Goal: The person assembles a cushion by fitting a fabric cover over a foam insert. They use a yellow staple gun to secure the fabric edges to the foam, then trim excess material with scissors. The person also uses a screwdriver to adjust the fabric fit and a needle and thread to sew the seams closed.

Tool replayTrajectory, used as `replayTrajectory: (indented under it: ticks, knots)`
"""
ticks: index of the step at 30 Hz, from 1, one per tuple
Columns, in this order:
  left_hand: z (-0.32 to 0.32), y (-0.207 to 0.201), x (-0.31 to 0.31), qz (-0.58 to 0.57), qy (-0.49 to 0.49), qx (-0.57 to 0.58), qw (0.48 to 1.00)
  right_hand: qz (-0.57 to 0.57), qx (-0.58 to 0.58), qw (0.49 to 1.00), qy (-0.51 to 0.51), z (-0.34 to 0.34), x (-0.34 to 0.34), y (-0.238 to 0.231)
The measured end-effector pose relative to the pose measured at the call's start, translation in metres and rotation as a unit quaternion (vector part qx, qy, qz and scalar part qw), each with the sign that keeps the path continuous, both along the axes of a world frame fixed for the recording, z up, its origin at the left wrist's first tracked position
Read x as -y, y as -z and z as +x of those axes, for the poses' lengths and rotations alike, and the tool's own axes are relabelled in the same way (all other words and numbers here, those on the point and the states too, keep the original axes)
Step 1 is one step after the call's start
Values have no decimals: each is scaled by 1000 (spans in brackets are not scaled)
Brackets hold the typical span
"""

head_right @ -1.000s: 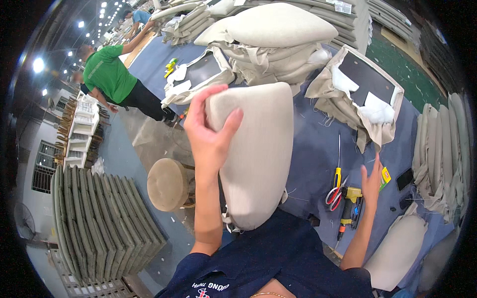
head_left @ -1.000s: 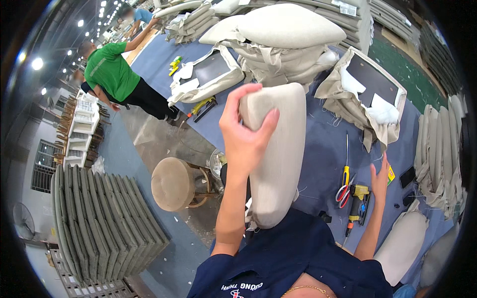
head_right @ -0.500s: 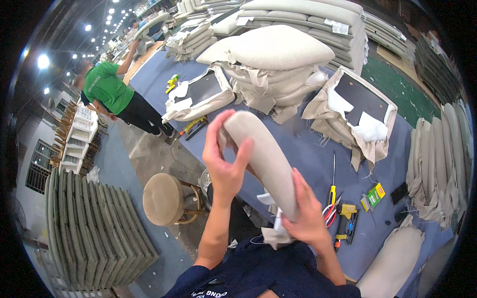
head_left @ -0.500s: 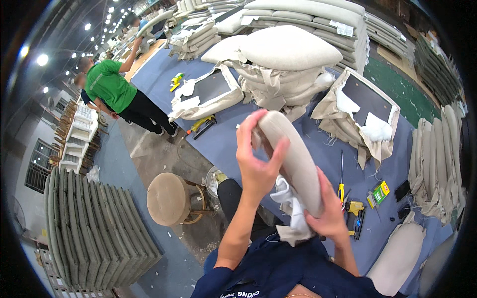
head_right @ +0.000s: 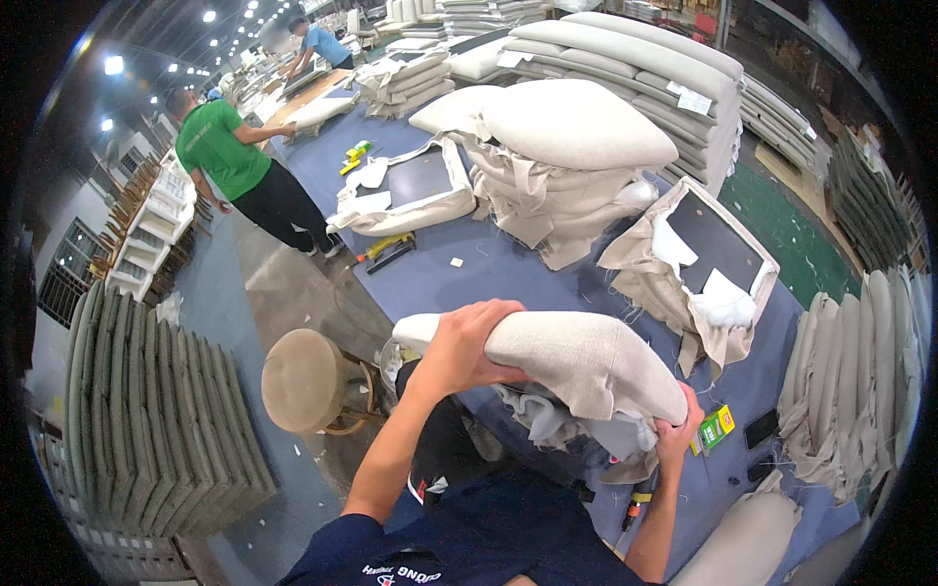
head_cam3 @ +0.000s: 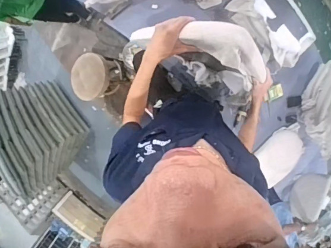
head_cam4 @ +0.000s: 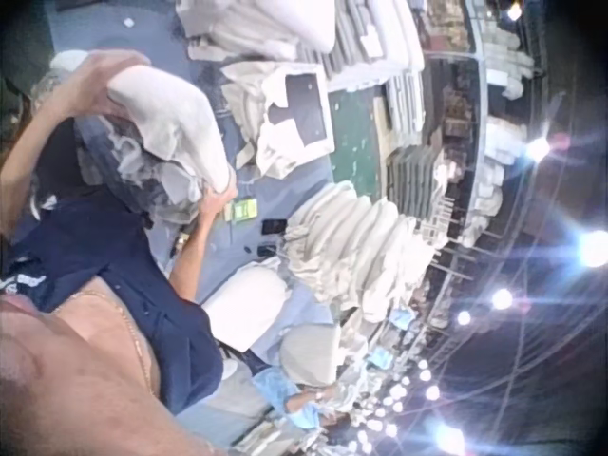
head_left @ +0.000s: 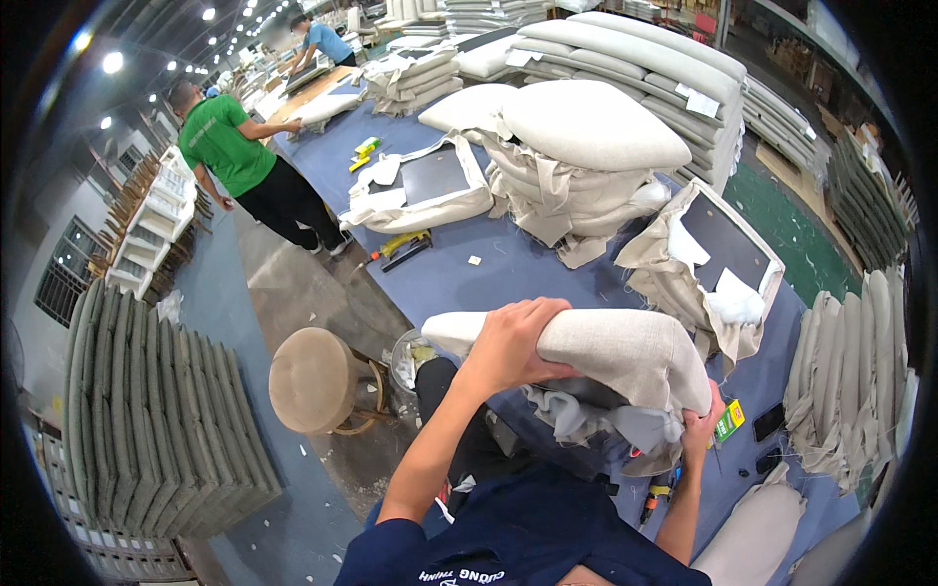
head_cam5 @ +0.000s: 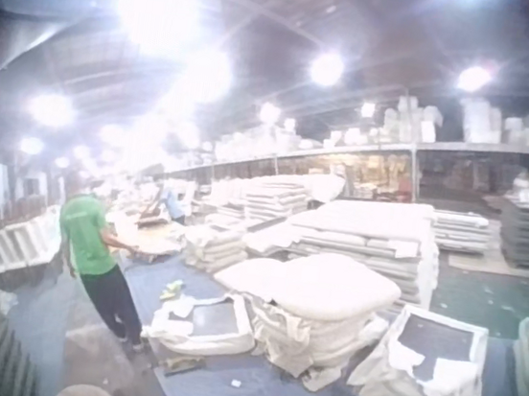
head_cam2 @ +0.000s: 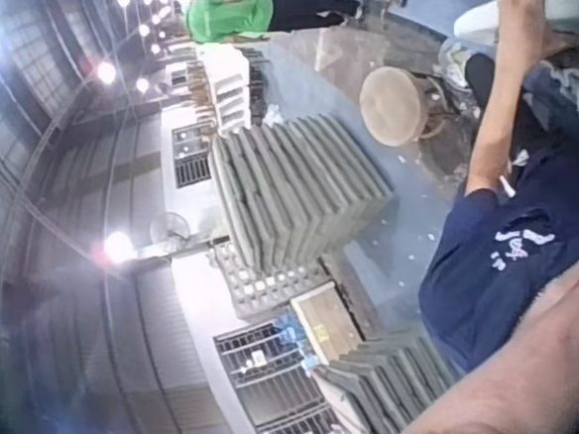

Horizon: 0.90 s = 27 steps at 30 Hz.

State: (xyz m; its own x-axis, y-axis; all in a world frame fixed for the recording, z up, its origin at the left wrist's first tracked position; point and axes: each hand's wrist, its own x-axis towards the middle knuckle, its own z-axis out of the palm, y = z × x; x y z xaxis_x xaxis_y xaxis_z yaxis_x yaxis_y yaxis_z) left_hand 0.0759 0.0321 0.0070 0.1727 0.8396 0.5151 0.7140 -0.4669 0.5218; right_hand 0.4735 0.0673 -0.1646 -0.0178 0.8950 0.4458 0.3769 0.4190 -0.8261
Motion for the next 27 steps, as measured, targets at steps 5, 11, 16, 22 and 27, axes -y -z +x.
replayTrajectory:
  ticks: [5,11,16,22,27]
  knots:
    - [-8,11,32,49,-84,14,995,-53,-38,996,-57,-41,-16,-47]
    - [11,6,58,72,-187,-16,980,7,14,993,-117,-105,-28,-116]
    - [1,4,58,57,-239,3,969,150,-136,923,-328,-128,43,-181]
    - [-6,10,45,51,-238,-10,970,-68,-151,543,-823,-154,74,-218]
    - [-6,10,44,53,-244,-15,968,-173,-116,517,-830,-146,69,-214]
